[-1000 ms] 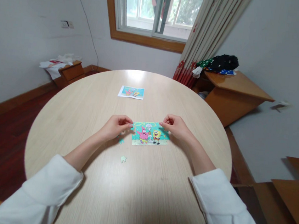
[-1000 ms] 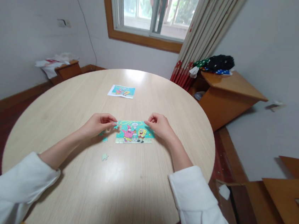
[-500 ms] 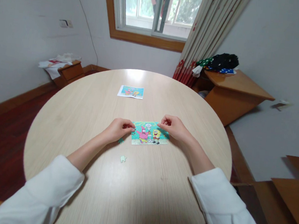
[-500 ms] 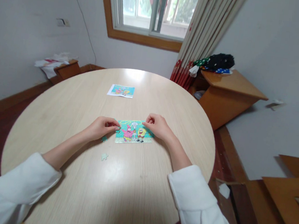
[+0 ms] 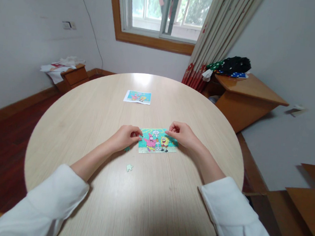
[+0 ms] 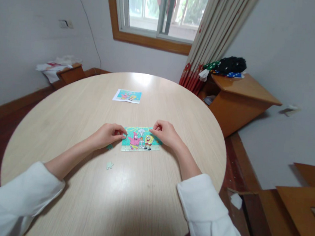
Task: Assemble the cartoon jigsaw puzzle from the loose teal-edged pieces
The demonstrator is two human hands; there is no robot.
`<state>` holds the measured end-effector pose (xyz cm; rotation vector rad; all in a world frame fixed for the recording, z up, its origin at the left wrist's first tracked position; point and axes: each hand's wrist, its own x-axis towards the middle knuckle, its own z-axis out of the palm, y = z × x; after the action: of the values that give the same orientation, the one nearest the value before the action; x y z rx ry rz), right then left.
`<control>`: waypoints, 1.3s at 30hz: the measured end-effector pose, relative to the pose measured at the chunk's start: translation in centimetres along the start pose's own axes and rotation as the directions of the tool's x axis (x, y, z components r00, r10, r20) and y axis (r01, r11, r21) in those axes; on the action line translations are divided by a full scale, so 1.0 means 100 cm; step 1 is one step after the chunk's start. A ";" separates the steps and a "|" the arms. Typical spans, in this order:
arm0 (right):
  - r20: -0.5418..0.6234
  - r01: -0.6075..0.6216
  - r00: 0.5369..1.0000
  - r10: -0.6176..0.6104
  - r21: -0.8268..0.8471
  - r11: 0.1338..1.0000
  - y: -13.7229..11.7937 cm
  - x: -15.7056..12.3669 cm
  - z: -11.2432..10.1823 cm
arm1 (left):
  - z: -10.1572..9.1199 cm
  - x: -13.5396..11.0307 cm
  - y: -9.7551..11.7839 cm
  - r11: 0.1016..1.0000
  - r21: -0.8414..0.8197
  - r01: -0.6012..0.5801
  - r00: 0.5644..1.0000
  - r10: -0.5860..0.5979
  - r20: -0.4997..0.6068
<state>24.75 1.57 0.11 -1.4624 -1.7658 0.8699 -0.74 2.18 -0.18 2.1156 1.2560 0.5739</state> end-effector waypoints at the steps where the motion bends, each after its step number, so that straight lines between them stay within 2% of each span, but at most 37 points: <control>1: -0.002 0.001 1.000 -0.001 0.001 1.000 0.000 0.000 0.000 | 0.000 0.000 0.001 1.000 0.021 -0.003 1.000 0.003 0.000; 11: 0.002 -0.006 1.000 0.006 0.025 1.000 -0.001 0.000 0.001 | -0.002 0.001 0.006 0.958 0.271 -0.097 0.995 0.101 -0.001; 15: 0.003 -0.009 1.000 0.009 0.022 1.000 -0.001 0.001 0.001 | -0.002 0.000 0.006 0.965 0.241 -0.106 0.994 0.112 -0.010; 18: -0.022 -0.009 1.000 0.010 0.029 1.000 0.000 0.001 0.000 | -0.008 0.000 -0.001 0.991 0.125 -0.056 0.984 0.076 -0.160; 20: -0.023 -0.007 1.000 0.008 0.024 1.000 0.000 0.001 -0.001 | -0.016 0.000 -0.009 0.998 0.065 0.014 0.949 0.007 -0.315; 22: -0.023 -0.010 1.000 0.010 0.023 1.000 0.000 0.001 -0.001 | -0.024 0.002 -0.018 0.994 0.064 0.088 0.924 -0.057 -0.377; 25: -0.029 -0.007 1.000 0.008 0.025 1.000 -0.001 0.000 -0.001 | -0.030 0.003 -0.026 0.982 0.116 0.149 0.938 -0.104 -0.330; 29: -0.025 0.000 1.000 0.000 0.000 1.000 -0.003 0.000 0.000 | -0.024 0.003 -0.024 0.970 0.222 0.100 0.978 -0.055 -0.201; 33: -0.021 -0.004 1.000 0.004 -0.007 1.000 -0.002 0.001 0.000 | -0.015 0.003 -0.018 0.946 0.314 0.075 0.994 -0.045 -0.104; 39: -0.021 -0.004 1.000 0.005 0.012 1.000 0.001 0.001 0.001 | -0.015 0.004 -0.020 0.944 0.320 0.082 0.995 -0.061 -0.073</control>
<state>24.67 1.68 -0.04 -1.4631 -1.7400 0.8630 -2.74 3.70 -0.39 2.3186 1.5435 0.4271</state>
